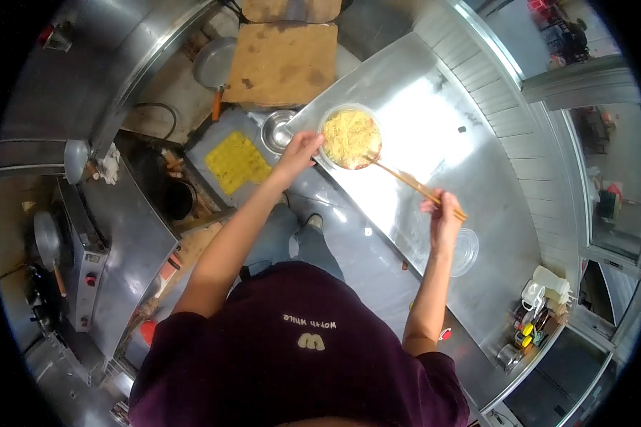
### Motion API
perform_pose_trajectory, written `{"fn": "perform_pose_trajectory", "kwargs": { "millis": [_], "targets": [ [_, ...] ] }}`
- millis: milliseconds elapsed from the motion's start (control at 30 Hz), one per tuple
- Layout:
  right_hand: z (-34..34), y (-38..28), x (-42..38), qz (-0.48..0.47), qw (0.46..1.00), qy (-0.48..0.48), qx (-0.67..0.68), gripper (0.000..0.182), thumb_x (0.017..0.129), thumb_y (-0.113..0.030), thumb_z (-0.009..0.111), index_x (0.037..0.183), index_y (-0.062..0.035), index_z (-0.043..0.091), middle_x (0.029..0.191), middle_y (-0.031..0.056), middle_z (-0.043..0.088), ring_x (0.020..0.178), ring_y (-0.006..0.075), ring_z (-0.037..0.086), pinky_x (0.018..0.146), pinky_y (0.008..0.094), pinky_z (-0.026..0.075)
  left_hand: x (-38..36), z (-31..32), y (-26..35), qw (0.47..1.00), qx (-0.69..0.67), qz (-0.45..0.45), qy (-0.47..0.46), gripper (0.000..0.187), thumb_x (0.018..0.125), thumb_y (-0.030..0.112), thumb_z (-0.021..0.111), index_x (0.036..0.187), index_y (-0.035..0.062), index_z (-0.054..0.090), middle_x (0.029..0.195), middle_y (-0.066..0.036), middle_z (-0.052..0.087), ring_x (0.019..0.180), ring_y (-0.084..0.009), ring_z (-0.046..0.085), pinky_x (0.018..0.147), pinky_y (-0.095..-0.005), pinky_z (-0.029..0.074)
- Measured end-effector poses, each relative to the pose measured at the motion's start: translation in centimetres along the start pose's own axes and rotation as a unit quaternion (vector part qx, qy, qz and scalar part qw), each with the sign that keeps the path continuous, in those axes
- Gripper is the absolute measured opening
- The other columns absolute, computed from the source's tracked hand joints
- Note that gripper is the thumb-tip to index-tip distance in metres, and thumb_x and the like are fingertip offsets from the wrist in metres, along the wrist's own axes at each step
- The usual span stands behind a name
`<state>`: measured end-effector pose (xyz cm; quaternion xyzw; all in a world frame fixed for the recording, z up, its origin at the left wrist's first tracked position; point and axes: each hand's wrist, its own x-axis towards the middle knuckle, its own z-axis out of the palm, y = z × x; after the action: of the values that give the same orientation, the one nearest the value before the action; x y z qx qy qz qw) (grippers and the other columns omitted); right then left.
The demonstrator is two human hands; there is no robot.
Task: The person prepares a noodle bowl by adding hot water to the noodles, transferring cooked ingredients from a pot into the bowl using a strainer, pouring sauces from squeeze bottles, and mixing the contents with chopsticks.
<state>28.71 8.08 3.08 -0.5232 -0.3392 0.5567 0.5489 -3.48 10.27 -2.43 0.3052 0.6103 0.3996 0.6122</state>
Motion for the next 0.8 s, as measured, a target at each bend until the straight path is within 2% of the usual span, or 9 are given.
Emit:
{"fn": "perform_pose_trajectory", "kwargs": {
  "millis": [67, 167, 300, 333, 400, 467, 533, 633, 800],
  "targets": [
    [-1.2, 1.5, -0.2, 0.031, 0.999, 0.009, 0.039, 0.033, 0.089, -0.028, 0.046, 0.086, 0.0029, 0.056, 0.075, 0.0137, 0.058, 0.056, 0.0237, 0.058, 0.055, 0.0335, 0.049, 0.2, 0.1, -1.0, 1.0, 0.006, -0.001, -0.003, 0.054, 0.081, 0.048, 0.053, 0.115, 0.0075, 0.041, 0.105, -0.005, 0.05, 0.093, -0.0138, 0.048, 0.077, -0.0301, 0.042],
    [-3.0, 0.2, 0.4, -0.021, 0.982, -0.028, 0.188, 0.041, 0.091, -0.035, 0.04, 0.083, 0.0013, 0.057, 0.077, 0.0135, 0.058, 0.056, 0.0255, 0.058, 0.055, 0.0346, 0.048, 0.8, 0.5, -1.5, 1.0, 0.006, -0.001, -0.008, 0.054, 0.081, 0.048, 0.053, 0.115, 0.0073, 0.041, 0.105, -0.005, 0.05, 0.094, -0.0142, 0.048, 0.077, -0.0301, 0.042],
    [-2.3, -1.5, 1.9, 0.001, 0.983, 0.008, 0.185, 0.047, 0.091, -0.04, 0.036, 0.067, -0.003, 0.052, 0.063, 0.0115, 0.055, 0.049, 0.0236, 0.053, 0.054, 0.035, 0.047, 0.6, 0.7, -1.2, 1.0, 0.003, -0.003, -0.002, 0.055, 0.081, 0.048, 0.053, 0.115, 0.0068, 0.042, 0.105, -0.005, 0.05, 0.093, -0.0143, 0.048, 0.076, -0.0298, 0.042],
    [-1.7, -1.7, 2.7, 0.059, 0.988, 0.002, 0.145, 0.046, 0.091, -0.039, 0.037, 0.06, -0.0065, 0.046, 0.06, 0.0104, 0.054, 0.044, 0.0214, 0.048, 0.053, 0.0336, 0.047, 0.7, 0.7, -1.3, 1.0, 0.001, 0.0, 0.001, 0.055, 0.081, 0.048, 0.053, 0.115, 0.0067, 0.042, 0.105, -0.005, 0.05, 0.093, -0.0143, 0.048, 0.076, -0.0297, 0.042],
    [0.0, 0.6, 5.0, 0.099, 0.994, -0.016, -0.039, 0.029, 0.09, -0.034, 0.042, 0.08, -0.007, 0.049, 0.066, 0.0088, 0.055, 0.044, 0.0121, 0.047, 0.04, 0.0238, 0.039, 0.8, 0.8, -1.3, 1.0, -0.005, 0.006, 0.012, 0.055, 0.081, 0.048, 0.053, 0.115, 0.0061, 0.042, 0.104, -0.005, 0.051, 0.091, -0.0141, 0.048, 0.075, -0.0289, 0.042],
    [3.7, 3.0, 6.0, 0.138, 0.98, -0.091, -0.106, 0.032, 0.089, -0.031, 0.043, 0.097, -0.0012, 0.05, 0.066, 0.0087, 0.057, 0.036, 0.0073, 0.033, 0.033, 0.0199, 0.027, 0.8, 1.1, -0.8, 0.999, -0.014, 0.015, 0.026, 0.056, 0.081, 0.047, 0.053, 0.116, 0.0055, 0.042, 0.103, -0.005, 0.051, 0.089, -0.0138, 0.049, 0.074, -0.0273, 0.042],
    [7.1, 3.5, 5.9, 0.171, 0.96, -0.15, -0.161, 0.036, 0.089, -0.029, 0.045, 0.11, 0.0003, 0.046, 0.071, 0.0101, 0.058, 0.035, 0.0053, 0.031, 0.031, 0.0178, 0.025, 0.5, 1.6, -0.4, 0.999, -0.004, 0.013, 0.033, 0.056, 0.082, 0.043, 0.054, 0.12, 0.0045, 0.039, 0.105, -0.006, 0.052, 0.091, -0.0144, 0.05, 0.076, -0.0268, 0.042],
    [8.5, 3.2, 5.8, 0.166, 0.953, -0.227, -0.109, 0.048, 0.089, -0.017, 0.041, 0.131, 0.0004, 0.025, 0.066, 0.0107, 0.059, 0.032, 0.0047, 0.029, 0.03, 0.0164, 0.024, 0.5, 2.2, -1.1, 0.999, -0.008, 0.04, 0.015, 0.057, 0.084, 0.036, 0.053, 0.127, 0.0033, 0.034, 0.111, -0.008, 0.051, 0.097, -0.0159, 0.051, 0.08, -0.0266, 0.041],
    [9.2, 3.0, 5.6, 0.209, 0.935, -0.281, -0.059, 0.053, 0.088, -0.007, 0.036, 0.135, -0.0005, 0.013, 0.065, 0.017, 0.06, 0.031, 0.007, 0.032, 0.031, 0.0164, 0.026, -0.4, 2.7, -1.8, 0.99, -0.047, 0.124, -0.056, 0.057, 0.088, 0.028, 0.05, 0.134, 0.0037, 0.025, 0.121, -0.014, 0.046, 0.106, -0.0176, 0.048, 0.089, -0.0285, 0.037]
  ]
}}
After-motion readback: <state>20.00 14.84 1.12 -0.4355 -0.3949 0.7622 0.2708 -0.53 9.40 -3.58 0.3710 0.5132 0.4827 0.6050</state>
